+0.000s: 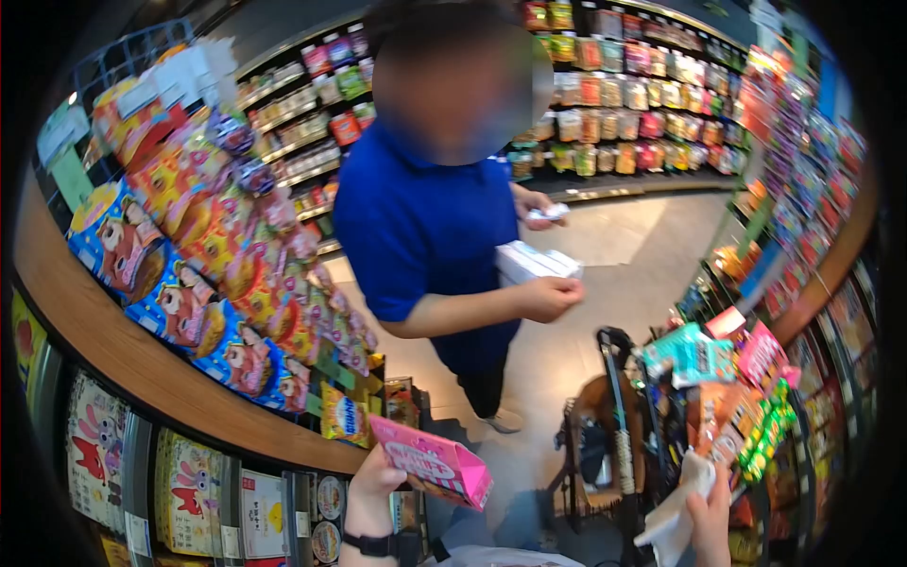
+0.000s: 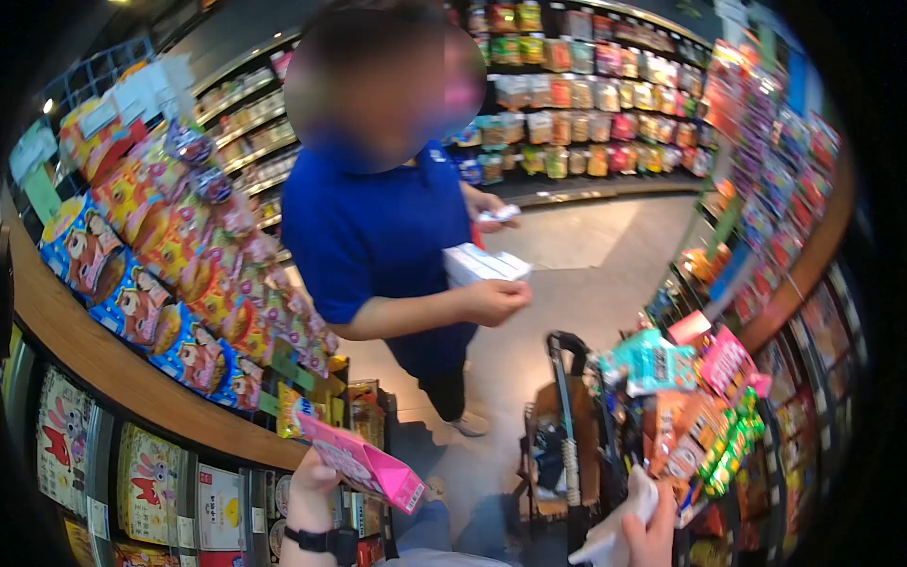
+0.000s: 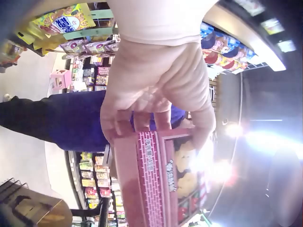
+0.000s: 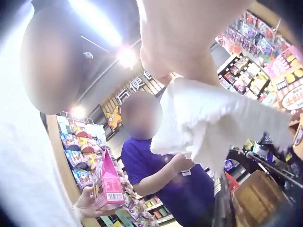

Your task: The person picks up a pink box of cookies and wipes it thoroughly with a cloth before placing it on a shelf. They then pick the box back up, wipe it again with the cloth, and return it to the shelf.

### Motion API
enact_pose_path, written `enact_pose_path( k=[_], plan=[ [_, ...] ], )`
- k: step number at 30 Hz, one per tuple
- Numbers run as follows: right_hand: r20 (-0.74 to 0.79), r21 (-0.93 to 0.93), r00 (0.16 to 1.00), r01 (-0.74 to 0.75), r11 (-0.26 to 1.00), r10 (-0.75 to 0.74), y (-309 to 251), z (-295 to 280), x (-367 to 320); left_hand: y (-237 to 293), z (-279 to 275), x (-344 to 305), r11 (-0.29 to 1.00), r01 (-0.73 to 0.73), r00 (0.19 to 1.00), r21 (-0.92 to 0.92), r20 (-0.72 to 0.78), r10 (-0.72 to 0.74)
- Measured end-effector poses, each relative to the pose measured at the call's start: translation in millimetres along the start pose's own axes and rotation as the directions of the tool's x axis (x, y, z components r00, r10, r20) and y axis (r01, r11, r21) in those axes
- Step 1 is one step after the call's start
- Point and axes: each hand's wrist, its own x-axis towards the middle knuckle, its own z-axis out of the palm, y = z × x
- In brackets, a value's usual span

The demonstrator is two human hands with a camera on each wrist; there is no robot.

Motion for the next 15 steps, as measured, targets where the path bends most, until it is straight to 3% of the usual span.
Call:
enact_pose_path(
  k=[2,3,4,5,7,9,11,14,15],
  plan=[
    [0.035,-0.074,0.999,0.030,0.997,-0.027,-5,-11,-14,-11,-1,29,0.981,-0.040,0.989,-0.187,0.136,0.066],
    [0.038,-0.164,0.992,-0.111,0.980,0.118,-39,56,-11,3,-72,48,0.961,-0.088,0.977,-0.262,0.168,0.135],
    [0.037,-0.203,0.980,-0.186,0.961,0.198,-40,76,-4,21,-71,75,0.940,-0.122,0.970,-0.320,0.160,0.180],
    [0.060,-0.143,0.985,-0.154,0.978,0.164,-36,93,3,23,-85,105,0.919,-0.130,0.937,-0.371,0.257,0.236],
    [0.151,-0.140,0.959,-0.218,0.966,0.239,-68,142,27,34,-109,155,0.865,-0.156,0.873,-0.476,0.344,0.346],
    [0.168,-0.061,0.971,-0.161,0.985,0.169,-96,186,50,44,-120,184,0.819,-0.175,0.868,-0.546,0.307,0.390],
    [0.337,-0.128,0.925,-0.140,0.982,0.176,-118,216,78,41,-138,202,0.770,-0.171,0.874,-0.614,0.265,0.406],
    [0.404,-0.170,0.899,-0.105,0.980,0.166,-156,270,121,52,-151,229,0.677,-0.120,0.876,-0.726,0.243,0.416],
    [0.423,-0.202,0.889,-0.093,0.975,0.173,-162,284,136,47,-165,227,0.716,-0.133,0.979,-0.685,0.024,0.204]
  ],
)
